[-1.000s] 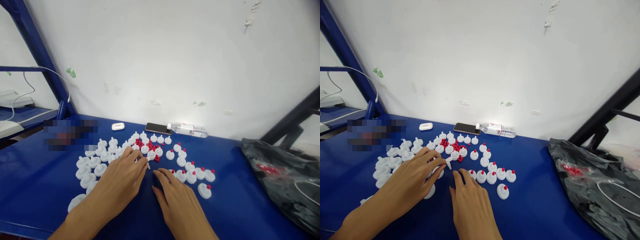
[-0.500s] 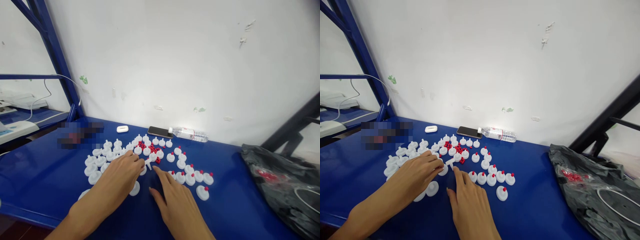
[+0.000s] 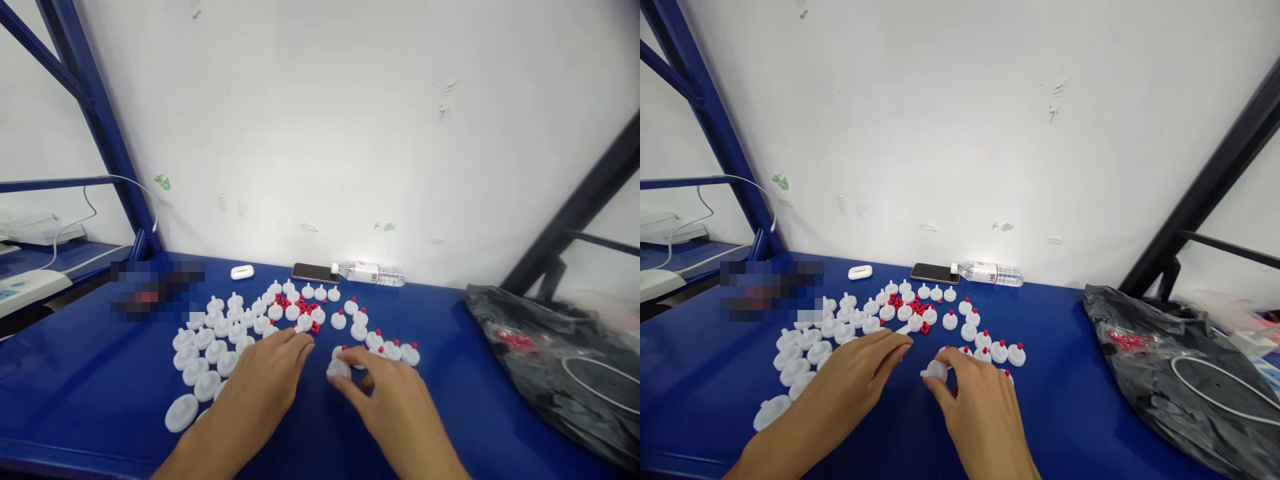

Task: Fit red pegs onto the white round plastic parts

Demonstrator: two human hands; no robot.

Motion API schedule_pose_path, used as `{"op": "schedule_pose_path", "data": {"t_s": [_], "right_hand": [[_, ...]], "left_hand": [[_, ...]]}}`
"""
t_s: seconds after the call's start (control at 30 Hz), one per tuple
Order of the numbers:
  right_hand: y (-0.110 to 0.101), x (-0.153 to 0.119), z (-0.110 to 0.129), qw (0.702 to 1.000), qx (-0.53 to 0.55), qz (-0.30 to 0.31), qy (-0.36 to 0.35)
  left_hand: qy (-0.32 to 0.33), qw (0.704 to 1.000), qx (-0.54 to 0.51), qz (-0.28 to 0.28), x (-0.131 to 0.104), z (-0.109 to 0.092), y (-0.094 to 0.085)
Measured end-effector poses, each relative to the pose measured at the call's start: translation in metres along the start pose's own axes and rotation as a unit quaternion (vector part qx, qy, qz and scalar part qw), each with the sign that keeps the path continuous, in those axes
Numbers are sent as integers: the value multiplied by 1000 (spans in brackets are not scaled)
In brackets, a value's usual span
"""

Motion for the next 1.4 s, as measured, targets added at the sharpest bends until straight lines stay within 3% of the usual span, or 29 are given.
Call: {"op": "schedule_pose_path", "data": {"t_s": [0.13,0.3,0.53,0.8,1.1,1.4], "right_hand": [[-10,-11,-5,999,-19,50,10],[-13,-15,4,998,-31,58,17],[-13,-13,6,998,-35,49,0],[-17,-13,0,998,-54,28,-17],[-16,-11,0,998,-41,20,-34],[-15,-8,-2,998,-35,44,-42]], "left_hand": [[-52,991,89,87,9,-8,14],[-58,977,195,69,33,-9,26],[-51,967,240,71,61,1,37],[-20,962,254,102,59,-5,42],[-45,962,253,92,48,0,36],[-52,963,255,69,48,8,42]]}}
Point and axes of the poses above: each hand's wrist, its own x-axis towards the middle knuckle, its own y-axis out of the palm, z = x × y, the point moved 1 cm from there along x, towards the middle knuckle, and after that the axes turned 10 degrees about z, right-handed, at the moved point
